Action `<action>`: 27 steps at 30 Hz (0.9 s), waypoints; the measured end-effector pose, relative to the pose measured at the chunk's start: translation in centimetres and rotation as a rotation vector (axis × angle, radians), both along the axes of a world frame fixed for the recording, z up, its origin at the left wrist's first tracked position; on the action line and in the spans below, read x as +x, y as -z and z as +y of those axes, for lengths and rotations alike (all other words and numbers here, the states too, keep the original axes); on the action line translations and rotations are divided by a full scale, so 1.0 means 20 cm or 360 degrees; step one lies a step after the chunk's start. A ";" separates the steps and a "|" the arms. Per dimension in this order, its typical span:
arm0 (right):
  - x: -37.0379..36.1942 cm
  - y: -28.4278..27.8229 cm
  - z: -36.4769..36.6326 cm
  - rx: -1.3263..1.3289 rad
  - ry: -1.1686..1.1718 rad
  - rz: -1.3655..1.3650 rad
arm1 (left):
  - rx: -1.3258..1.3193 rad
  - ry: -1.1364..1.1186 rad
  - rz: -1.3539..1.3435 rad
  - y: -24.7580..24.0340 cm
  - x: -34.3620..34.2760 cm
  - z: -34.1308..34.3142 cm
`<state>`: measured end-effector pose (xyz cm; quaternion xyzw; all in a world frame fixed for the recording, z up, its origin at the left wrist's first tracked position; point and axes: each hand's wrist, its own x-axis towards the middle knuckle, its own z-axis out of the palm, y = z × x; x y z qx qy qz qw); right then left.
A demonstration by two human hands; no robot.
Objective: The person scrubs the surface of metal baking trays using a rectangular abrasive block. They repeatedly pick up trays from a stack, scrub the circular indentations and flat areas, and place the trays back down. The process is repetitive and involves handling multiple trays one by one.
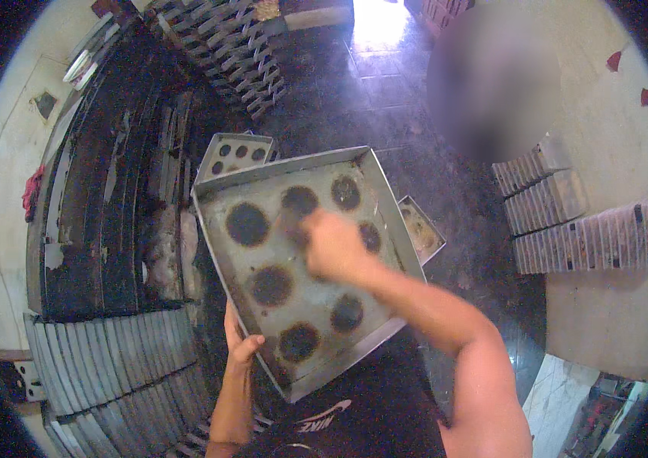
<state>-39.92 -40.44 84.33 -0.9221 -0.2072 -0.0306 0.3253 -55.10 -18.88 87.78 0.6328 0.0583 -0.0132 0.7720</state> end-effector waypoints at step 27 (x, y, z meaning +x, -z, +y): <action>0.03 -0.10 0.05 0.0094 -0.0347 -0.0335 | -0.0071 -0.0106 0.0032 -0.03 -0.05 -0.05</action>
